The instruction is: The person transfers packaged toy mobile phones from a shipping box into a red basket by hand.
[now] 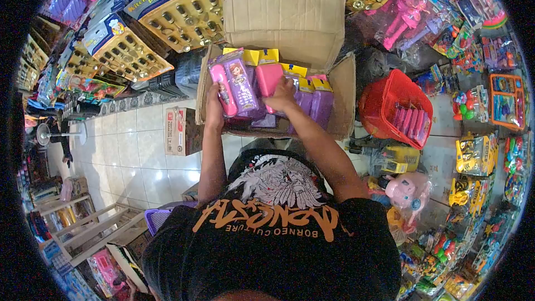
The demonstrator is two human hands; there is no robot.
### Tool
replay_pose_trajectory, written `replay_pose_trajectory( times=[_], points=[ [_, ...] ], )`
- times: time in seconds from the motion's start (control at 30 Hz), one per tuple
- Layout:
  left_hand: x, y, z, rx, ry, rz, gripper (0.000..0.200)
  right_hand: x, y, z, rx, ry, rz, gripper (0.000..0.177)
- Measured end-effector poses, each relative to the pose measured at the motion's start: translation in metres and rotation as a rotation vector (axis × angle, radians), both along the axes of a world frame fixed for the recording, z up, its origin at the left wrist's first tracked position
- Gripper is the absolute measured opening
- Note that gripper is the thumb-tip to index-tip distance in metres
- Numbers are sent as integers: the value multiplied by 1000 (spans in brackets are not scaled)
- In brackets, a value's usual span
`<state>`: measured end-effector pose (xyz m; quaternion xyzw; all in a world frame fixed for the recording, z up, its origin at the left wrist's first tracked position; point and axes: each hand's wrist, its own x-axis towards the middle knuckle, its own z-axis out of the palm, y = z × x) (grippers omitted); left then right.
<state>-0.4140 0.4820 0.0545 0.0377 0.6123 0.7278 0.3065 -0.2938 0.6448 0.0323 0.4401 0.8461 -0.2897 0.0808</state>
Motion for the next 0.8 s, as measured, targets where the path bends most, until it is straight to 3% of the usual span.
replay_pose_trajectory(
  times=[0.03, 0.1, 0.13, 0.17, 0.23, 0.43, 0.5, 0.57, 0.6, 0.8],
  points=[
    [-3, -1, -6, 0, 1, 5, 52, 7, 8, -2, 0, 1, 5, 106],
    [-8, -3, -25, 83, -34, -47, 52, 24, 27, -3, -440, 423, 55, 90],
    [-9, -3, -29, 88, -34, -45, 52, 34, 17, 4, -285, 604, -71, 64],
    [-10, -3, -32, 109, -66, -41, 52, 44, 18, 5, -281, 603, -71, 64],
    [-9, 1, -29, 134, -96, -44, 51, 64, 29, 9, -790, 865, -390, 52],
    [8, 22, 4, 141, -105, -162, 51, 92, 35, 39, -941, 1301, -488, 38],
    [9, 32, -6, 123, -88, -252, 53, 86, 27, 59, -885, 1310, -572, 41],
    [27, 42, 20, 113, -89, -273, 55, 84, 15, 79, -660, 1218, -616, 47],
    [33, 47, 24, 128, -50, -307, 54, 85, 16, 71, -751, 1221, -618, 52],
    [67, 70, 43, 262, 22, -535, 60, 105, 6, 71, -649, 1188, -549, 53]
  ],
)
